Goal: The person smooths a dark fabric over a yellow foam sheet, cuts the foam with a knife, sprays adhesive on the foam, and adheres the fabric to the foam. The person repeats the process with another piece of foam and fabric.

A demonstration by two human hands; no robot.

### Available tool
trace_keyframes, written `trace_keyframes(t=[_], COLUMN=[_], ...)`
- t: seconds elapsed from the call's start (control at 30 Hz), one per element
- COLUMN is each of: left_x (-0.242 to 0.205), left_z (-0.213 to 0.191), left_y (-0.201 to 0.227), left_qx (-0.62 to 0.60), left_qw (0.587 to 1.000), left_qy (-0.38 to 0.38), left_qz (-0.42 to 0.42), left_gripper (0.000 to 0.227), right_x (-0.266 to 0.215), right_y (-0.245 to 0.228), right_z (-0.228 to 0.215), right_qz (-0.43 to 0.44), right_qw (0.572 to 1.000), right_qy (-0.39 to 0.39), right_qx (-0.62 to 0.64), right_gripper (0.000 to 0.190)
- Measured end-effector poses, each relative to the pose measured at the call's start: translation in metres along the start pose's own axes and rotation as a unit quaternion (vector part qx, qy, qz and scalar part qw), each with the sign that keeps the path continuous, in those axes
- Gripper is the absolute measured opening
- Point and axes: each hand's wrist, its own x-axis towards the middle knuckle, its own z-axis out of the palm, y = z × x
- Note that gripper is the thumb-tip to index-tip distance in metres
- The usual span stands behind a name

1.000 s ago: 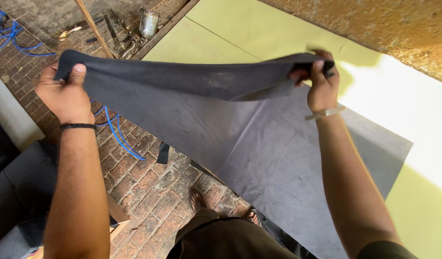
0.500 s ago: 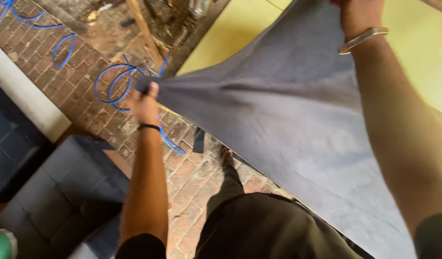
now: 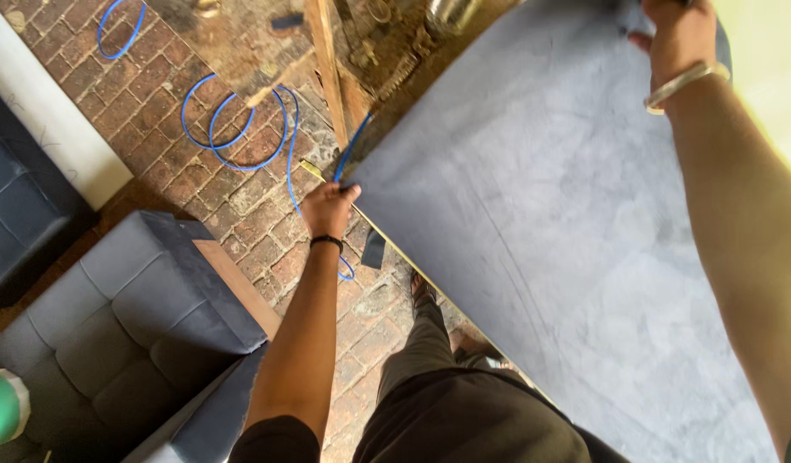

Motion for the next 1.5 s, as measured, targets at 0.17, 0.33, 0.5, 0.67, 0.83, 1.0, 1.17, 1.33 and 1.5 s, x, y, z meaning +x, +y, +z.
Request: trace_keyframes(t=[0.17,0.33,0.5,0.67,0.83,1.0,1.17,1.33,1.5], left_x=[0.000,0.004,0.007,0.001,-0.002,-0.099,-0.138,-0.032,0.018], left_z=[-0.002,0.003,0.000,0.006,0.011,0.114,0.221,0.260,0.277], left_y=[-0.004,-0.014,-0.024,-0.031,-0.015,0.034,0.052,0.046,0.038], left_qx=[0.041,0.114,0.269,0.297,0.354,0.155,0.230,0.447,0.393], left_qw=[0.999,0.991,0.932,0.906,0.879,0.887,0.707,0.673,0.680], left_qy=[0.017,0.051,0.073,0.085,0.125,-0.058,-0.255,-0.433,-0.307], left_qz=[-0.016,0.051,0.232,0.290,0.294,0.432,0.618,0.400,0.537], left_gripper=[0.011,0.011,0.010,0.011,0.018,0.033,0.065,0.057,0.061], right_x=[0.007,0.008,0.004,-0.003,-0.016,-0.053,-0.123,-0.159,-0.149], right_y=[0.023,0.025,0.029,0.032,0.025,0.019,0.014,0.017,0.017], right_z=[0.025,0.040,0.053,0.048,0.040,0.049,0.092,0.127,0.158], right_qz=[0.076,0.115,0.160,0.121,0.073,0.061,0.121,0.142,0.151], right_qw=[0.995,0.989,0.983,0.991,0.996,0.985,0.957,0.952,0.962], right_qy=[0.005,0.020,0.057,0.045,-0.050,-0.065,-0.070,-0.078,-0.045], right_qx=[-0.059,-0.086,-0.069,-0.020,-0.026,0.144,0.253,0.259,0.224], right_gripper=[0.039,0.043,0.042,0.038,0.052,0.064,0.085,0.090,0.102])
